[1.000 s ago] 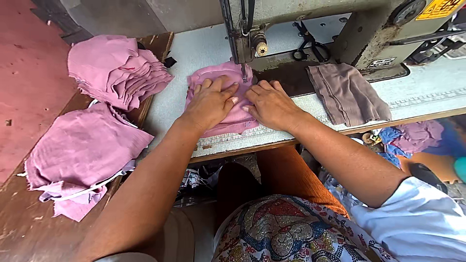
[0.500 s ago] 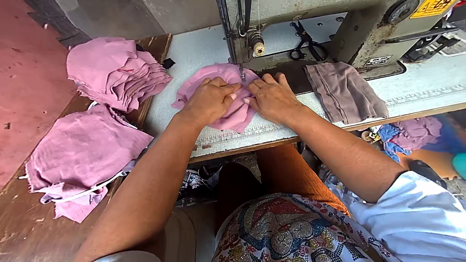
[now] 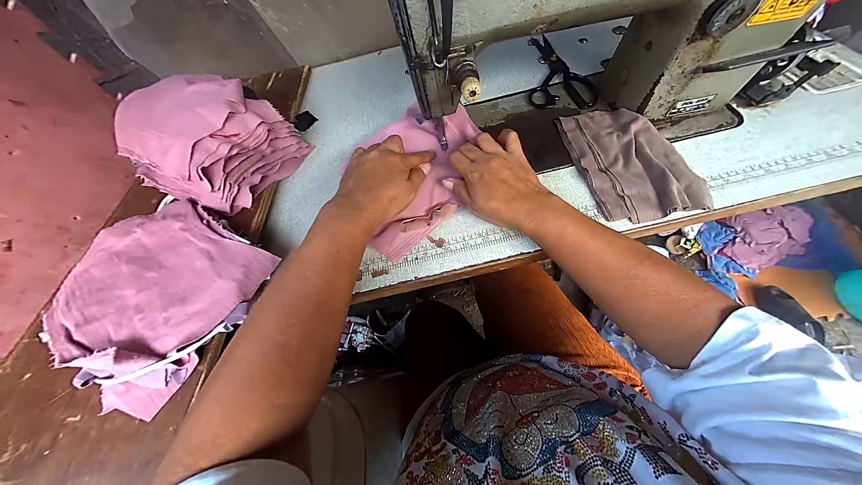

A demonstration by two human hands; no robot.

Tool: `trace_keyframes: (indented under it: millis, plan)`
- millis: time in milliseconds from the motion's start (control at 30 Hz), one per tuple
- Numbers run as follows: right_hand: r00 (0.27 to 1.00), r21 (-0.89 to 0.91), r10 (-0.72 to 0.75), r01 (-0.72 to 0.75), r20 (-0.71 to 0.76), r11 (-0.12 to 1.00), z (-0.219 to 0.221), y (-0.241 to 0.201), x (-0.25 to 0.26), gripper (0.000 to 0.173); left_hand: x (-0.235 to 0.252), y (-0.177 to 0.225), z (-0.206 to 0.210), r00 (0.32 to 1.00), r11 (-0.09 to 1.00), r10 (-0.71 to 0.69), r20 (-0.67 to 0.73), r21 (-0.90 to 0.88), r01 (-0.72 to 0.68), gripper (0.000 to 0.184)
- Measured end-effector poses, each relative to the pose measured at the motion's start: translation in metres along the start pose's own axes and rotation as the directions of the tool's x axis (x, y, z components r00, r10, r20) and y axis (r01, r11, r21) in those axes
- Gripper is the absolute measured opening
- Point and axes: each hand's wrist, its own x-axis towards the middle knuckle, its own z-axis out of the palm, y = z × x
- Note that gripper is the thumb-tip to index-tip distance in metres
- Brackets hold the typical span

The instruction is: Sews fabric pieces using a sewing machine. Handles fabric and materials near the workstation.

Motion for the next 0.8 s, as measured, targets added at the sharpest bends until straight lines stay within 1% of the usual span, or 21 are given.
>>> trace_keyframes:
  millis: [67, 100, 133, 167, 233, 267, 300, 467, 567, 700, 733, 767, 800]
  plan:
    - [0.996, -0.010, 0.068, -0.067, 0.055, 0.998, -0.003, 0.001, 0.003, 0.048, 0.001, 0.002, -0.001, 0.999, 0.999, -0.034, 0.020, 0.003, 0.034, 0.045]
    - [0.994, -0.005, 0.092, -0.091, 0.059, 0.996, -0.004, 0.002, 0.002, 0.048, 0.003, 0.002, -0.002, 0.999, 0.999, -0.045, 0.025, -0.010, 0.045, 0.046]
    - [0.996, 0.005, 0.086, -0.086, 0.022, 0.996, -0.003, 0.002, 0.000, 0.046, 0.004, 0.003, -0.002, 0.998, 0.998, -0.053, 0.026, -0.037, 0.054, 0.047]
    - [0.998, 0.029, 0.036, -0.035, -0.049, 0.999, 0.000, 0.002, -0.003, 0.044, 0.006, 0.003, -0.002, 0.999, 0.997, -0.050, 0.019, -0.063, 0.052, 0.047]
    - [0.975, 0.060, -0.146, 0.158, -0.166, 0.986, 0.005, 0.001, -0.010, 0.039, 0.010, 0.004, -0.001, 0.999, 0.996, -0.043, 0.013, -0.075, 0.044, 0.043]
    - [0.961, 0.065, -0.214, 0.228, -0.175, 0.972, 0.007, -0.001, -0.012, 0.038, 0.011, 0.006, -0.001, 0.998, 0.996, -0.057, 0.022, -0.067, 0.058, 0.041]
    - [0.958, 0.068, -0.240, 0.253, -0.157, 0.965, 0.008, -0.002, -0.013, 0.040, 0.013, 0.008, -0.001, 0.996, 0.995, -0.082, 0.036, -0.049, 0.084, 0.040]
    - [0.988, 0.038, -0.126, 0.130, -0.092, 0.991, 0.002, 0.005, -0.010, 0.042, 0.012, 0.017, -0.003, 0.984, 0.982, -0.173, 0.038, 0.084, 0.169, 0.048]
    - [0.998, 0.026, -0.046, 0.047, -0.047, 0.999, 0.000, 0.006, -0.007, 0.044, 0.009, 0.021, -0.003, 0.978, 0.972, -0.204, 0.031, 0.128, 0.199, 0.054]
    - [0.997, 0.026, 0.075, -0.075, 0.019, 0.997, -0.005, 0.007, -0.002, 0.048, 0.008, 0.029, -0.002, 0.972, 0.958, -0.234, 0.020, 0.176, 0.227, 0.057]
    - [0.996, 0.038, 0.083, -0.083, 0.015, 0.996, -0.005, 0.006, -0.002, 0.048, 0.007, 0.032, -0.003, 0.971, 0.954, -0.237, 0.029, 0.194, 0.227, 0.058]
    - [0.998, 0.055, 0.051, -0.049, -0.022, 0.997, -0.002, 0.005, -0.003, 0.047, 0.006, 0.034, -0.005, 0.970, 0.952, -0.240, 0.043, 0.208, 0.226, 0.058]
    - [0.995, 0.070, -0.027, 0.033, -0.095, 0.997, 0.003, 0.003, -0.005, 0.044, 0.005, 0.036, -0.007, 0.969, 0.950, -0.241, 0.054, 0.219, 0.224, 0.057]
